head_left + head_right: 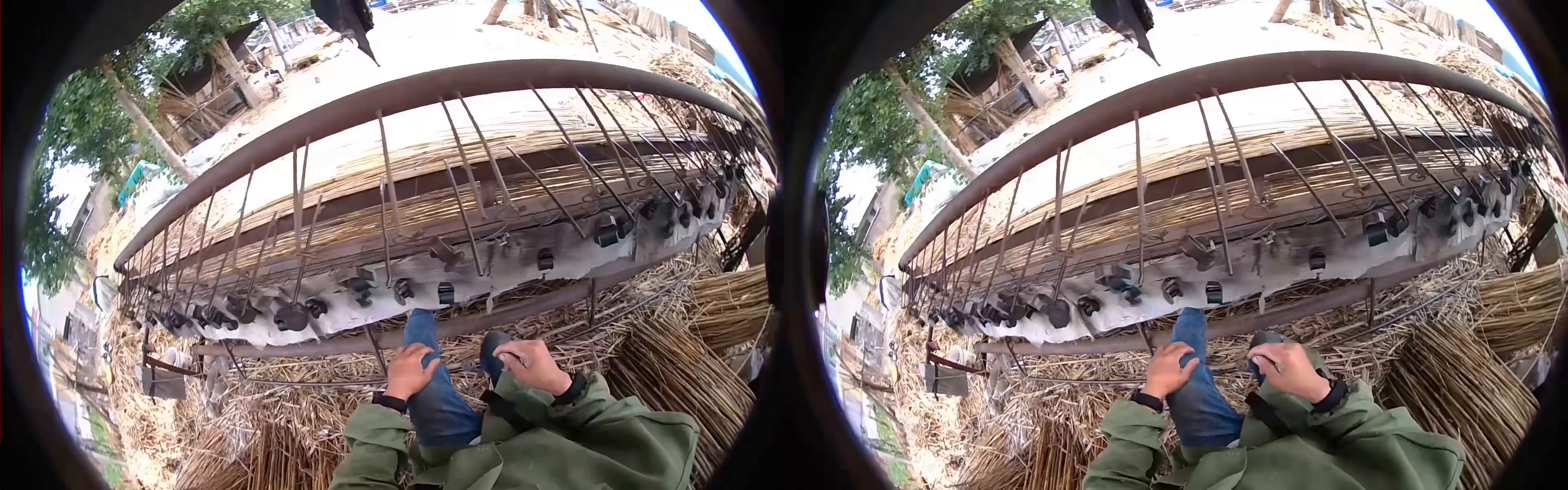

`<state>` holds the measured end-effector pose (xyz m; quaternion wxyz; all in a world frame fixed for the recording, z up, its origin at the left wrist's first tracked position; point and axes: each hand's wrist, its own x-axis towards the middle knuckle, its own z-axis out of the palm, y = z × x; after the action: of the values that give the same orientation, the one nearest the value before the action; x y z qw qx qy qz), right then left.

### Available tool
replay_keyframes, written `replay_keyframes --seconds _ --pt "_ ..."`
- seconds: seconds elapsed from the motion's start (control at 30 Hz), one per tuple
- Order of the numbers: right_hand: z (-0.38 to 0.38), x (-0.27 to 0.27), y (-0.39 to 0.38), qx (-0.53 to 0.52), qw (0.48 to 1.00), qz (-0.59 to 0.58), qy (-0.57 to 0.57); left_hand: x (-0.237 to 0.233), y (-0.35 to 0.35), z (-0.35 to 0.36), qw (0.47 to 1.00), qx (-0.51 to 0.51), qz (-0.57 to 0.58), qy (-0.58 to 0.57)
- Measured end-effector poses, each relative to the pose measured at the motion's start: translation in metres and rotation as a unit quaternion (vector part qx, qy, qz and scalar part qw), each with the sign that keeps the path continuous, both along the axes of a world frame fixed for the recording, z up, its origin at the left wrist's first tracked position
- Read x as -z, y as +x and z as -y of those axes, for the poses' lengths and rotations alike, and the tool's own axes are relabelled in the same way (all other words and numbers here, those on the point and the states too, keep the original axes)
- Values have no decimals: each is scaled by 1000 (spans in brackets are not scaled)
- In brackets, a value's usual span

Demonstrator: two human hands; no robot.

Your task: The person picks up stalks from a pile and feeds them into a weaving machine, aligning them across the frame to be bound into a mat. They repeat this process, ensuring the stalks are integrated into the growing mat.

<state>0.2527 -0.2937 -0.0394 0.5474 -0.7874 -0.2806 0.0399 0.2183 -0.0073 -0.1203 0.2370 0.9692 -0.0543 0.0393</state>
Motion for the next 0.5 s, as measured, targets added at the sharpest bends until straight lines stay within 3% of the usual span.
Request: replay_keyframes --seconds 0.03,0.27,0.5 --pt "2 0 -1 7 998 58 -15 -7 -3 2 999 -24 -20 -15" --pt "12 8 -17 1 998 58 -3 -38 -25 20 997 -35 61 12" --pt "48 9 -20 54 995 85 7 -52 -23 35 998 -46 41 26"
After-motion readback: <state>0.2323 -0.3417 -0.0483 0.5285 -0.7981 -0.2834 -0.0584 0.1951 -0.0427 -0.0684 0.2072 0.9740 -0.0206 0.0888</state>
